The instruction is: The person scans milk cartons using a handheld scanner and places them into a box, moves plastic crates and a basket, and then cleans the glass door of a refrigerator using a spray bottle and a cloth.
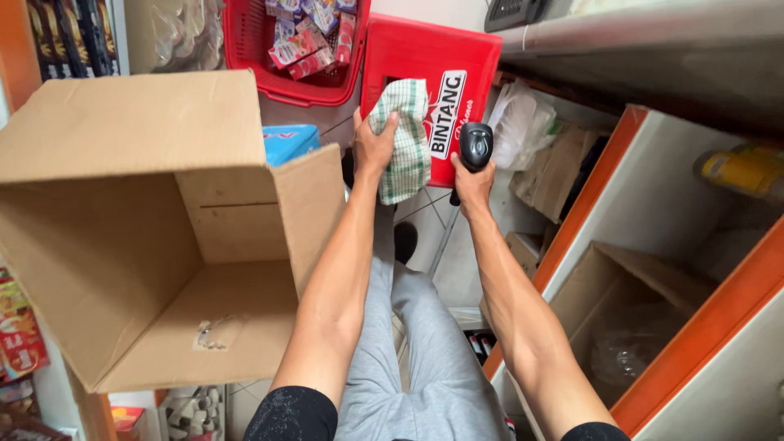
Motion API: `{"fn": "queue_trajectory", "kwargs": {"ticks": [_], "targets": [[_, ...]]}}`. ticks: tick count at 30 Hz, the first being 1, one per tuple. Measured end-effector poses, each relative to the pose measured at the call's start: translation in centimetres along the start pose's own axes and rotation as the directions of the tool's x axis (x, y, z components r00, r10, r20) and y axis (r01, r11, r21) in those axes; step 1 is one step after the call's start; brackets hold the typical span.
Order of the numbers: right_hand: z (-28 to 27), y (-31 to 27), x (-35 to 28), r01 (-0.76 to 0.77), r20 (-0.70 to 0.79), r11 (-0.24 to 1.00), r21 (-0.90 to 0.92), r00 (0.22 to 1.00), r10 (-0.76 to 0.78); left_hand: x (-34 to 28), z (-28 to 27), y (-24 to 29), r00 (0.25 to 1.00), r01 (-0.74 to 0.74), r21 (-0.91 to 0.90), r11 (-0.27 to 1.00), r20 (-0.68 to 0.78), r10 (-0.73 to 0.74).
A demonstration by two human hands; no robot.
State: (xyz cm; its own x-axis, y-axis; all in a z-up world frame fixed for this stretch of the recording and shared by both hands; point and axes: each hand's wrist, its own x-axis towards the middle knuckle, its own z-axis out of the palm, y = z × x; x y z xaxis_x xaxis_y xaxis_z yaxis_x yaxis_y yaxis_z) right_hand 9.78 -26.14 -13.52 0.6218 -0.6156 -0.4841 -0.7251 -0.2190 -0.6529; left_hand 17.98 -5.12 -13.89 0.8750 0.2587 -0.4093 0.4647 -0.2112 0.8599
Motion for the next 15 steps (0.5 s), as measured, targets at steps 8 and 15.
{"fn": "queue_trajectory", "kwargs": {"ticks": [8, 15], "targets": [[1.5, -8.8, 4.1, -0.072, -0.071, 0.997, 0.013, 0.995, 0.072, 7.4, 2.4, 2.9, 0.985, -0.156, 0.121, 0.980, -0.058, 0.163], [2.4, -15.5, 2.2, 0.018, 0.086, 0.999, -0.035, 0.996, -0.015, 5.9, -0.5, 5.8, 0.996, 0.089, 0.039, 0.995, 0.015, -0.089]]}}
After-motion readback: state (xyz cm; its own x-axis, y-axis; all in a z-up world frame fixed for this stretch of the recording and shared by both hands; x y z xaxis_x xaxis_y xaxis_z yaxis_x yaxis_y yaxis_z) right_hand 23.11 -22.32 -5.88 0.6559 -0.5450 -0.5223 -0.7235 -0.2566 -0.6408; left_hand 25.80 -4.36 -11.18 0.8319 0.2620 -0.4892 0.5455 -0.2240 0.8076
